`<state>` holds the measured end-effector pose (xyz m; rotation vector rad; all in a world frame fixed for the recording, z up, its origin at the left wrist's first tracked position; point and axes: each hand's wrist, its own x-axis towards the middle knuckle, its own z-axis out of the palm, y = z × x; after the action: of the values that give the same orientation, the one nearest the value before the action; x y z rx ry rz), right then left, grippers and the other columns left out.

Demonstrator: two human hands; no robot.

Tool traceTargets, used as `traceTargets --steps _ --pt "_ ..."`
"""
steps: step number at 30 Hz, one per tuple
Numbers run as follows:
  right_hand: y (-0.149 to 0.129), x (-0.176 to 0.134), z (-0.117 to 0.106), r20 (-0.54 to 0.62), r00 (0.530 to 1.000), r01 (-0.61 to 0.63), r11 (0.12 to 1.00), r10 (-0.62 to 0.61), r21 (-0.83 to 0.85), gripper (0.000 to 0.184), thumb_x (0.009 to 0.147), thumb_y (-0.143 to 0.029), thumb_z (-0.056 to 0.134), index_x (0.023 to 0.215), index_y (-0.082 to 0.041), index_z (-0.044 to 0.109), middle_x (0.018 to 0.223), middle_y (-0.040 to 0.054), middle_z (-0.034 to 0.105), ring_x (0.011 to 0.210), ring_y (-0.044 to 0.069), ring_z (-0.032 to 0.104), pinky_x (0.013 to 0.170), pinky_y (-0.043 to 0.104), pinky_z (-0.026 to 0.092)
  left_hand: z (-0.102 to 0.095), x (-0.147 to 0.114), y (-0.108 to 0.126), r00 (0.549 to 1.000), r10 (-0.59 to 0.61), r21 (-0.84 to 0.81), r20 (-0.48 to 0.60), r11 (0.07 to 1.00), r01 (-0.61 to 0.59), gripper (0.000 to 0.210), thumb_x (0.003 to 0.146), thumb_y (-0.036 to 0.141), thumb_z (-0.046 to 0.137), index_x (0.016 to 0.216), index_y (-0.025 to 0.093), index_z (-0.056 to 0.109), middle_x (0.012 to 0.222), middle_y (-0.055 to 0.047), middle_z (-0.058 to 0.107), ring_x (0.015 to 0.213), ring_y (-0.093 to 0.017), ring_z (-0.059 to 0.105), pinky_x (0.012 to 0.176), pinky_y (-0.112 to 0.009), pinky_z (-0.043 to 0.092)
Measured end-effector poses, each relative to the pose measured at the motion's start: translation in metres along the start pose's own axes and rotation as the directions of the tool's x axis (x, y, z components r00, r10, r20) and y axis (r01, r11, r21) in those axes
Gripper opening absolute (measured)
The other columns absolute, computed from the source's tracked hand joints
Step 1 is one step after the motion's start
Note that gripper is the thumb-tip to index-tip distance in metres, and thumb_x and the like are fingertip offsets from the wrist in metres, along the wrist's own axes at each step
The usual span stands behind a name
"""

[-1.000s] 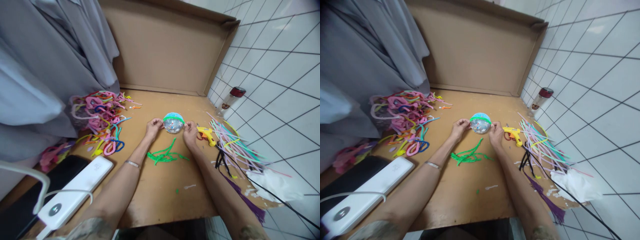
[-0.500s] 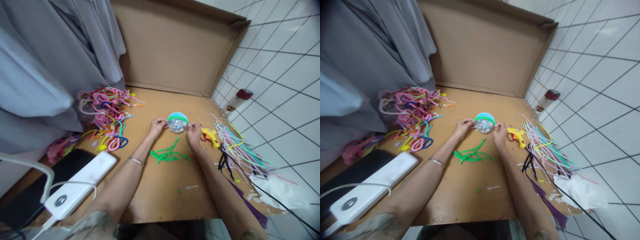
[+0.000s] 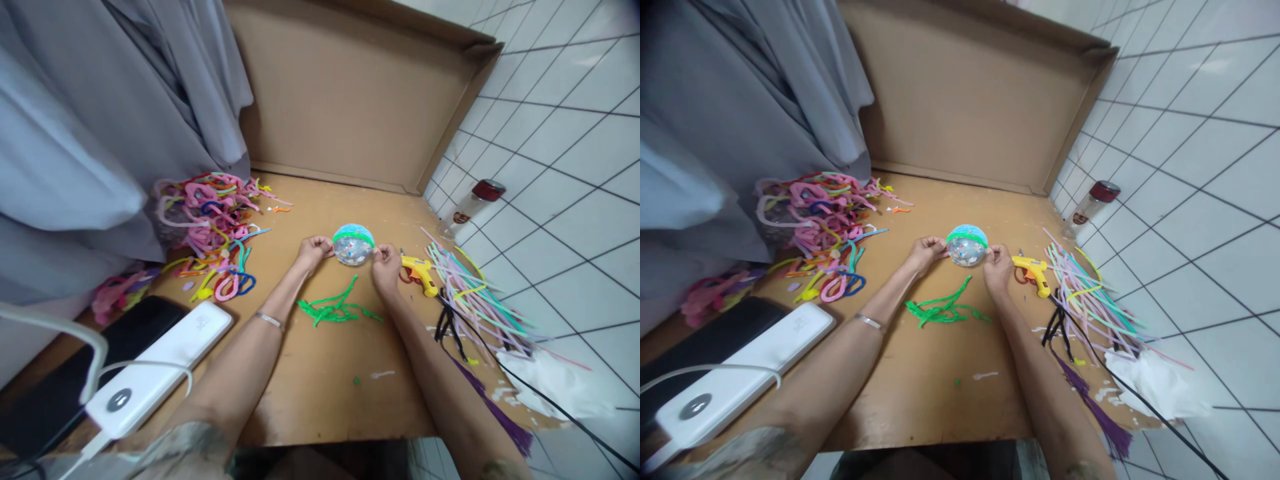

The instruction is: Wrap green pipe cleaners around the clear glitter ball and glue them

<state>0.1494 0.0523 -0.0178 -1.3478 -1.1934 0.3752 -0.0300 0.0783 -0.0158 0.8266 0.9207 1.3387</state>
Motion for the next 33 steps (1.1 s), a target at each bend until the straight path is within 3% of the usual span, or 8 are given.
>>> traceTargets --steps 15,22,33 --pt "-0.001 -0.002 -0.001 -0.018 0.999 0.033 0.999 -0.033 -0.032 0.010 0.075 -0.031 0.051 0.072 -0.021 0.054 0.069 0.0018 0.063 0.066 0.018 0.056 0.066 0.031 0.046 0.002 0.002 -0.002 0.999 0.004 0.029 -0.043 1.000 -0.002 0.022 0.052 0.017 0.079 0.057 0.013 0.059 0.055 0.001 0.060 0.056 -0.009 0.059 0.075 -0.030 0.054" --pt "-0.001 -0.004 -0.003 0.003 1.000 0.031 0.997 -0.031 -0.072 0.013 0.077 -0.032 0.050 0.076 -0.020 0.055 0.073 0.0042 0.063 0.069 0.020 0.058 0.069 0.034 0.047 0.007 -0.005 0.004 0.998 0.061 0.012 -0.026 0.998 -0.060 0.035 0.054 0.013 0.070 0.087 0.018 0.059 0.064 0.004 0.061 0.057 -0.010 0.058 0.064 -0.026 0.051" --pt "-0.007 -0.004 -0.007 -0.022 0.953 0.294 0.943 -0.301 -0.154 0.008 0.081 -0.026 0.047 0.080 -0.022 0.053 0.089 0.0077 0.063 0.089 0.023 0.059 0.084 0.039 0.048 0.007 -0.003 0.004 0.991 0.112 0.105 -0.070 0.989 -0.105 0.021 0.056 0.016 0.057 0.076 0.019 0.064 0.072 0.000 0.062 0.060 -0.011 0.053 0.058 -0.023 0.043"
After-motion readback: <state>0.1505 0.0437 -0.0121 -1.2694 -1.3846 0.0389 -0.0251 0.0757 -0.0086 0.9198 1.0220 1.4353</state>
